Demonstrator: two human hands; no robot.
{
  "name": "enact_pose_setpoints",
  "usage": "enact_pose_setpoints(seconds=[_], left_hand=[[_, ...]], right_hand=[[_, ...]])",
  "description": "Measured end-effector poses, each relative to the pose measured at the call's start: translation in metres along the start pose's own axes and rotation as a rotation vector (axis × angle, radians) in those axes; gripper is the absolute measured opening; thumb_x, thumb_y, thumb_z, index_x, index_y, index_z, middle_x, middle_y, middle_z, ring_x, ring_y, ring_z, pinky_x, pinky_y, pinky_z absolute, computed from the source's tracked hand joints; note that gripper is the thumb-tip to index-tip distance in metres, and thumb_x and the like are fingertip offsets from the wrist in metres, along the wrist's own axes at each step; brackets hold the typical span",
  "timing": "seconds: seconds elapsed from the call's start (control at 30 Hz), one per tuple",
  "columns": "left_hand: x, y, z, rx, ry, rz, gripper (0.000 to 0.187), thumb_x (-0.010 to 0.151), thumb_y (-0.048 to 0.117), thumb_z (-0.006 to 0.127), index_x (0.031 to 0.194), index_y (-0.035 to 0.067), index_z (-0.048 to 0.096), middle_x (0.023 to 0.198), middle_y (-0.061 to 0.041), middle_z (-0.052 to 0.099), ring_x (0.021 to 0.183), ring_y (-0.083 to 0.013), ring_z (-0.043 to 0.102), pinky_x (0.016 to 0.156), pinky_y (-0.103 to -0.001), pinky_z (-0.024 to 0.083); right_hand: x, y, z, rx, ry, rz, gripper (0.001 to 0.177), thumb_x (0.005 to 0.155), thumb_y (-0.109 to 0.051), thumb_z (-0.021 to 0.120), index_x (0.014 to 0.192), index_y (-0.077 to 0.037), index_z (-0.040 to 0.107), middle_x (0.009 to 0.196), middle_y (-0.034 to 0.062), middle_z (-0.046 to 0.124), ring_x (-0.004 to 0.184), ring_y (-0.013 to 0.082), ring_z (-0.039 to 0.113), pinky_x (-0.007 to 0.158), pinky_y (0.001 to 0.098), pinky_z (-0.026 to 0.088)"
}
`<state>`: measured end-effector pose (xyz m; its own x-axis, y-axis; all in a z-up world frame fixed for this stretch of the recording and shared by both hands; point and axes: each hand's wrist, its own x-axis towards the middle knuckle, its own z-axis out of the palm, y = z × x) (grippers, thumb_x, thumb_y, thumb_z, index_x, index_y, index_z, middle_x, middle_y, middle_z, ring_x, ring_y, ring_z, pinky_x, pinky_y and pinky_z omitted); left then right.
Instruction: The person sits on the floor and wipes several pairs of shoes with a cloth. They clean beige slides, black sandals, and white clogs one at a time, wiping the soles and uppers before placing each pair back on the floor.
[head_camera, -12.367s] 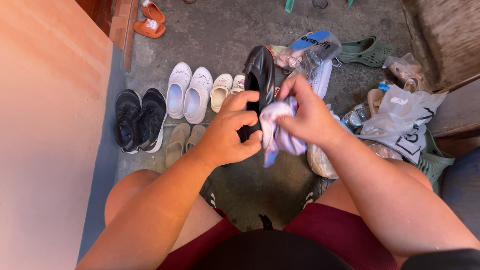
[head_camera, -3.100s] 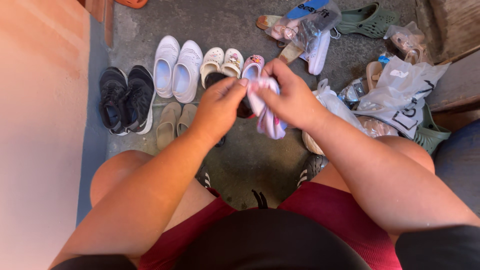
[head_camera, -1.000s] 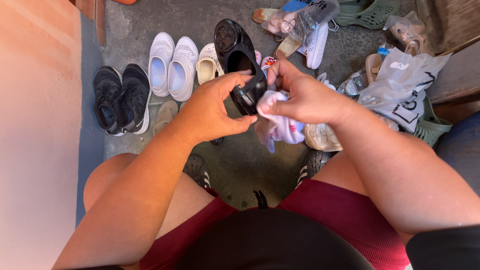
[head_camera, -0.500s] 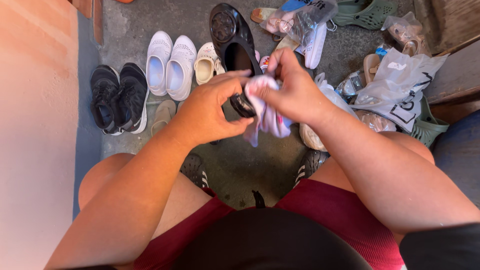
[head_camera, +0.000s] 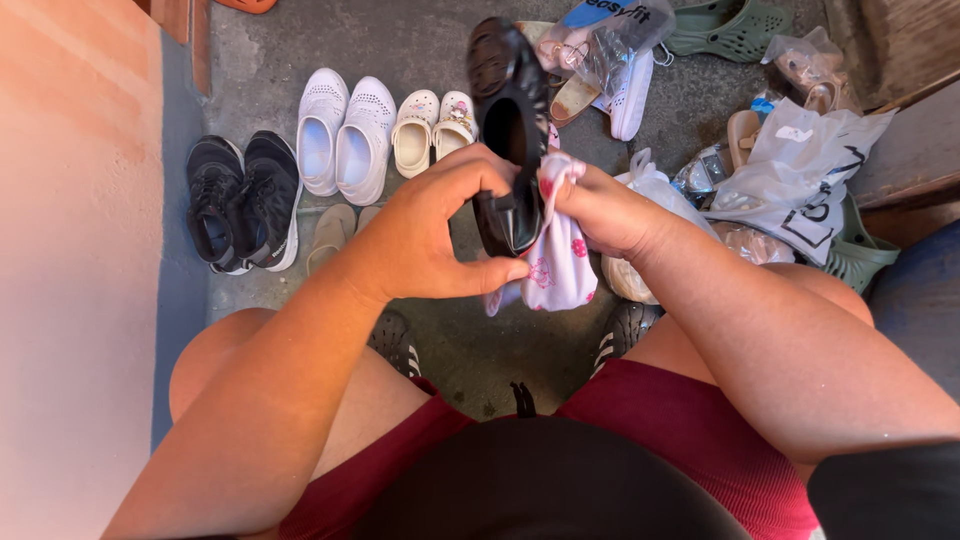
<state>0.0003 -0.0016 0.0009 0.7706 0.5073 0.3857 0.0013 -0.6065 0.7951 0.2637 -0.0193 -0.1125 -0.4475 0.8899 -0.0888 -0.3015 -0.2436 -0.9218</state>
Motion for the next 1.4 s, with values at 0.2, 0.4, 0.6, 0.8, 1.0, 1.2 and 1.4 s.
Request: enact_pose_setpoints(seconds=[0.2, 0.4, 0.6, 0.8, 1.0, 1.2, 1.4], left_hand=[[0.003, 0.015, 0.006, 0.178, 0.132, -0.062, 0.056, 0.073, 0.02, 0.093, 0.115, 0.004, 0.059, 0.116, -0.011, 0.062, 0.124, -0.0253, 0.061, 0.099, -0.035, 0.051], [0.0, 0.012, 0.007, 0.265, 0.12, -0.115, 0.06, 0.073, 0.017, 0.088, 0.121, 0.003, 0.055, 0.121, -0.014, 0.063, 0.114, -0.0301, 0.064, 0.097, -0.037, 0.053], [-0.006, -0.006, 0.009, 0.318, 0.165, -0.25, 0.059, 0.073, 0.012, 0.087, 0.121, 0.002, 0.054, 0.113, -0.016, 0.064, 0.106, -0.0302, 0.065, 0.091, -0.039, 0.053], [-0.002, -0.012, 0.018, -0.063, 0.201, -0.377, 0.06, 0.076, 0.005, 0.082, 0.128, 0.002, 0.052, 0.114, -0.007, 0.068, 0.1, -0.0123, 0.066, 0.082, -0.026, 0.056], [-0.003, -0.01, 0.022, -0.066, 0.162, -0.267, 0.05, 0.075, 0.003, 0.084, 0.116, 0.002, 0.055, 0.107, -0.009, 0.065, 0.097, -0.0121, 0.062, 0.085, -0.028, 0.053], [-0.005, -0.009, 0.014, -0.111, 0.159, -0.257, 0.035, 0.082, 0.005, 0.078, 0.105, 0.006, 0.051, 0.123, 0.002, 0.063, 0.09, -0.005, 0.056, 0.076, -0.026, 0.051], [-0.009, -0.017, 0.003, -0.288, 0.1, -0.321, 0.03, 0.088, 0.003, 0.072, 0.109, 0.009, 0.051, 0.094, 0.003, 0.056, 0.085, -0.0033, 0.05, 0.073, -0.023, 0.045]], right_hand=[[0.005, -0.02, 0.026, 0.015, 0.019, -0.142, 0.106, 0.083, -0.053, 0.083, 0.162, -0.006, 0.03, 0.139, 0.009, 0.058, 0.122, 0.0176, 0.059, 0.104, 0.0359, 0.052], [0.006, -0.019, 0.031, -0.131, 0.039, -0.214, 0.1, 0.088, -0.053, 0.079, 0.161, -0.004, 0.031, 0.141, 0.0095, 0.061, 0.129, 0.0159, 0.059, 0.11, 0.0323, 0.049], [0.013, -0.03, 0.045, -0.578, 0.427, -0.323, 0.077, 0.099, -0.032, 0.076, 0.159, -0.003, 0.036, 0.123, 0.0084, 0.065, 0.114, 0.0144, 0.063, 0.102, 0.0312, 0.053], [0.004, -0.035, 0.069, -0.805, 0.308, -0.263, 0.094, 0.08, -0.01, 0.079, 0.157, -0.007, 0.025, 0.095, 0.0143, 0.058, 0.087, 0.018, 0.06, 0.079, 0.0322, 0.052], [0.015, -0.043, 0.036, -0.745, 0.444, -0.274, 0.078, 0.099, -0.022, 0.072, 0.163, -0.008, 0.029, 0.104, 0.0069, 0.068, 0.091, 0.0155, 0.065, 0.082, 0.0299, 0.053], [0.0, -0.037, 0.048, -0.827, 0.244, -0.447, 0.103, 0.086, -0.017, 0.082, 0.163, -0.006, 0.015, 0.105, 0.0101, 0.069, 0.101, 0.0183, 0.068, 0.092, 0.0329, 0.054], [0.002, -0.043, 0.047, -0.927, 0.551, -0.408, 0.116, 0.088, -0.026, 0.088, 0.169, -0.008, 0.007, 0.094, 0.0115, 0.055, 0.086, 0.022, 0.059, 0.08, 0.0345, 0.051]])
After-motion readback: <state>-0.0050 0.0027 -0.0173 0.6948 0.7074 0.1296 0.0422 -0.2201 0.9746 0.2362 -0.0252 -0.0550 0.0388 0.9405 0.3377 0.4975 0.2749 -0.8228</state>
